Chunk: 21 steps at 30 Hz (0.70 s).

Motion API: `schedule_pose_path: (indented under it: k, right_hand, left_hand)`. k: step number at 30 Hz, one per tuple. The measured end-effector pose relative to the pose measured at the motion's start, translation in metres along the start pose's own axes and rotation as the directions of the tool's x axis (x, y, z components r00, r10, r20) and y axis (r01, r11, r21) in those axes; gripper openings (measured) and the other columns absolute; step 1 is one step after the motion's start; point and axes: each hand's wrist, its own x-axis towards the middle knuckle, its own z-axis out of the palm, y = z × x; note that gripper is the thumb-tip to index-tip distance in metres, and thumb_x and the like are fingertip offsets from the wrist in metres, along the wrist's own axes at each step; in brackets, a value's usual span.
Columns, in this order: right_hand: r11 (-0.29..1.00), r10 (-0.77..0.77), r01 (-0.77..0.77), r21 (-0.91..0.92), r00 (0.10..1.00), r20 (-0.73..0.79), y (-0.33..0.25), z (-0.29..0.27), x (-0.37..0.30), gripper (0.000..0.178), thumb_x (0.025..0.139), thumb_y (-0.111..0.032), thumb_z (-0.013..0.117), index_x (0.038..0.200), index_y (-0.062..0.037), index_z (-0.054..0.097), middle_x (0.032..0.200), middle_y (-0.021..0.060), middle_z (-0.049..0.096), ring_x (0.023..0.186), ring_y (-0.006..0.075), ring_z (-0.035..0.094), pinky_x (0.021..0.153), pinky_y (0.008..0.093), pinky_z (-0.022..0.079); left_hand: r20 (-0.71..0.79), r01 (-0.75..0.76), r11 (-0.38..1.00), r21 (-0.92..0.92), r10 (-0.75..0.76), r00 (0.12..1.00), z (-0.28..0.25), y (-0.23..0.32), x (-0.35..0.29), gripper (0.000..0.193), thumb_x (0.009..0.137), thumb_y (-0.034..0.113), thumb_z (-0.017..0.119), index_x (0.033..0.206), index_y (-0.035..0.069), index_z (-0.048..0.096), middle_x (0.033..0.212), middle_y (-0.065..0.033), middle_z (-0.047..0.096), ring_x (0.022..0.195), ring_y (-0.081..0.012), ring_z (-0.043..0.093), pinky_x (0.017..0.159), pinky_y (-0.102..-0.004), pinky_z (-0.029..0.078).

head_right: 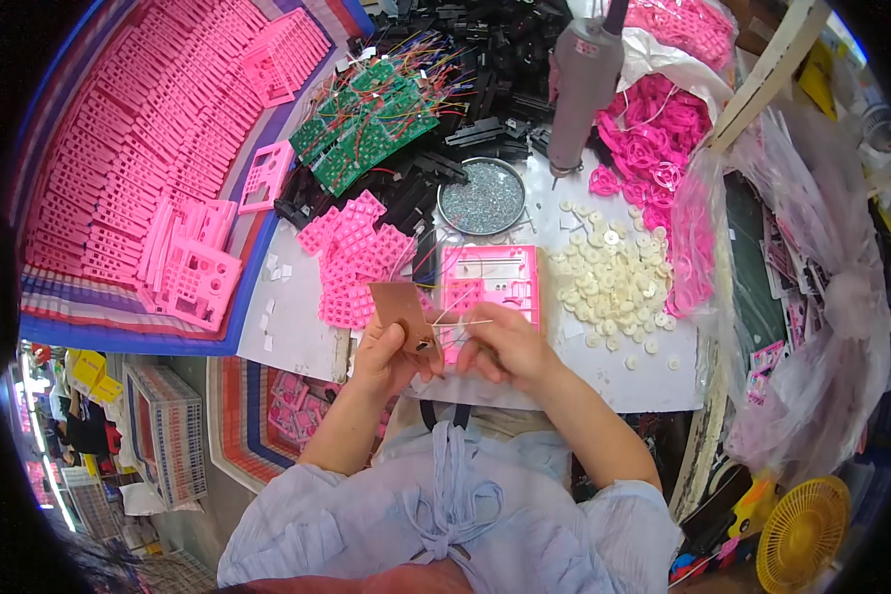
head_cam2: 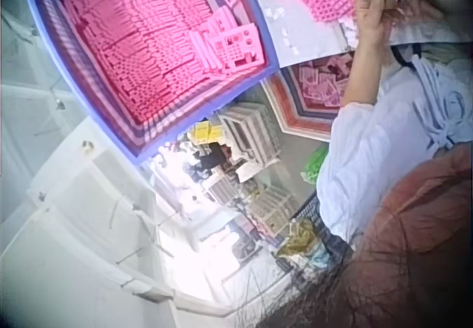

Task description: Assembling pink toy cash registers by installing internal components and using an electric screwdriver.

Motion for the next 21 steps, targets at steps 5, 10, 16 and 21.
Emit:
schedule_pose_path:
  k: [5,10,16,21]
  right_hand:
    - [0.999,0.02,-0.013,-0.052,0.989,0.146,-0.015,0.01,-0.001,0.04,0.102,-0.029,0.05,0.131,-0.0012,0.054,0.064,0.0126,0.065,0.033,0.0056,0.034,0.035,0.0196,0.026]
    - [0.94,-0.328,0.288,0.182,0.908,0.261,-0.012,0.001,-0.008,0.036,0.099,-0.022,0.057,0.128,-0.002,0.06,0.062,0.0055,0.062,0.038,0.0048,0.036,0.04,0.0192,0.028]
    - [0.936,-0.249,0.171,-0.309,0.939,-0.236,0.005,0.023,-0.066,0.017,0.095,-0.018,0.067,0.094,-0.0004,0.068,0.065,0.005,0.064,0.045,0.0075,0.05,0.042,0.0211,0.035]
    - [0.999,-0.04,0.02,-0.051,0.902,-0.431,0.055,-0.049,-0.152,0.014,0.095,-0.008,0.063,0.105,0.0007,0.062,0.069,0.0115,0.068,0.045,0.0133,0.056,0.042,0.025,0.044]
  left_hand:
    - [0.045,-0.071,0.993,0.091,0.068,0.997,-0.013,0.004,-0.006,0.046,0.1,0.032,0.058,0.134,0.003,0.046,0.104,-0.0201,0.067,0.076,-0.0262,0.069,0.052,-0.033,0.054]
    - [0.065,-0.093,0.962,0.258,0.079,0.995,-0.007,0.001,-0.011,0.041,0.102,0.026,0.056,0.133,0.001,0.048,0.103,-0.0189,0.068,0.074,-0.0228,0.069,0.055,-0.0317,0.055]
    - [0.037,0.041,0.794,0.606,-0.079,0.996,0.002,0.004,-0.043,0.024,0.097,0.016,0.06,0.116,0.002,0.065,0.09,-0.007,0.071,0.07,-0.0136,0.065,0.062,-0.0294,0.051]
    - [0.383,-0.327,0.434,0.84,-0.047,0.923,0.001,0.003,-0.048,0.021,0.085,0.011,0.071,0.106,0.009,0.071,0.085,-0.0127,0.068,0.074,-0.0287,0.067,0.065,-0.0348,0.052]
